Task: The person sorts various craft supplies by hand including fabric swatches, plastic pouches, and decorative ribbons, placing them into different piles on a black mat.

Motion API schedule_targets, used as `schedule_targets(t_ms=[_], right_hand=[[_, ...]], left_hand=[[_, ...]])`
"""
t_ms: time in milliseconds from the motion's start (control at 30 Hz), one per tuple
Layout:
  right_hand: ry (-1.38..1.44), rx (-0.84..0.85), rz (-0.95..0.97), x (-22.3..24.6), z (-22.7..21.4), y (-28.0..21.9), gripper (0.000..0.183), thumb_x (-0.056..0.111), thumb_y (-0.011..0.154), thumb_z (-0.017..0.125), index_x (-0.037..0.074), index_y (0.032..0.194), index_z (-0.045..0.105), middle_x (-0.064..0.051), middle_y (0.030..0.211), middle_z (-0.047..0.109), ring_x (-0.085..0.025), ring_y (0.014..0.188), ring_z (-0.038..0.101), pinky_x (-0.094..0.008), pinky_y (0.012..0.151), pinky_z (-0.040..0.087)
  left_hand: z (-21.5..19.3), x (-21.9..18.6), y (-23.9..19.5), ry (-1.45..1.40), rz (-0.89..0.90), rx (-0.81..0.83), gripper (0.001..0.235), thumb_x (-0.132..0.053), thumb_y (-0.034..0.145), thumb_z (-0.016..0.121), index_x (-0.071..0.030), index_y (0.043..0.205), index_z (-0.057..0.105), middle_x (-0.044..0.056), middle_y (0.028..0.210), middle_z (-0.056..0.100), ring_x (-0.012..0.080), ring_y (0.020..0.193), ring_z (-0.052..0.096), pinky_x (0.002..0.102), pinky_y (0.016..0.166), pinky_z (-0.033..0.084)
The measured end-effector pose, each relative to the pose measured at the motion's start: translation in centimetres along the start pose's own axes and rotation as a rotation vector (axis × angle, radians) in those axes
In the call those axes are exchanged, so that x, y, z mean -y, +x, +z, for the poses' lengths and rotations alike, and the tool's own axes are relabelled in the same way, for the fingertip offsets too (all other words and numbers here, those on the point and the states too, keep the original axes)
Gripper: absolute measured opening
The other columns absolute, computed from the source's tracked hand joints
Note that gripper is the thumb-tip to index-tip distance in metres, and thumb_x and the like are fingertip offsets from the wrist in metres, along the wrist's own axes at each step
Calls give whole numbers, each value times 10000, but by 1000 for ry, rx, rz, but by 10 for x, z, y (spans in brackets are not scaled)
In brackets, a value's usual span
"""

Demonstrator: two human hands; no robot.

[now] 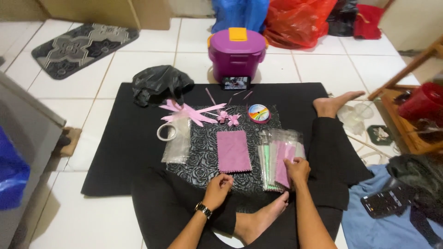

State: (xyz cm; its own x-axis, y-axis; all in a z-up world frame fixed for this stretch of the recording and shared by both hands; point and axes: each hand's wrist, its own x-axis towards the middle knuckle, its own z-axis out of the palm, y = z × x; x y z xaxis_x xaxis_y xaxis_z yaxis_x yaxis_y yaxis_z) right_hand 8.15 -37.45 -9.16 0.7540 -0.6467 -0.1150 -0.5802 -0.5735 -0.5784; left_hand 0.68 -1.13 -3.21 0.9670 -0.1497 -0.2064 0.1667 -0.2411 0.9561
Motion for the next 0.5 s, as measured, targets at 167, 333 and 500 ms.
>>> schedule_targets(t_ms=[167,333,500], right_hand=[[223,-158,-44,5,-2,-22,230,307,759,754,141,914,793,-65,858,779,-245,807,723,-390,752,533],[634,-54,-134,33,-7,-86,99,135,797,763,136,892,738,-11,831,745,-122,790,664,-280,746,518],[583,708,-122,100,-47,-204,88,140,899,762,165,946,693,15,975,723,-116,915,672,-248,831,560]], left_hand=[[4,30,0,-44,-37,32,126,-234,915,675,-145,954,755,36,813,813,117,658,725,237,609,538],[6,26,11,-260,-156,35,185,-204,897,722,-60,1012,743,130,818,780,195,689,732,283,594,576],[4,4,-1,-479,-358,108,450,-365,899,672,-68,1235,705,95,1082,688,235,1002,639,354,861,496]])
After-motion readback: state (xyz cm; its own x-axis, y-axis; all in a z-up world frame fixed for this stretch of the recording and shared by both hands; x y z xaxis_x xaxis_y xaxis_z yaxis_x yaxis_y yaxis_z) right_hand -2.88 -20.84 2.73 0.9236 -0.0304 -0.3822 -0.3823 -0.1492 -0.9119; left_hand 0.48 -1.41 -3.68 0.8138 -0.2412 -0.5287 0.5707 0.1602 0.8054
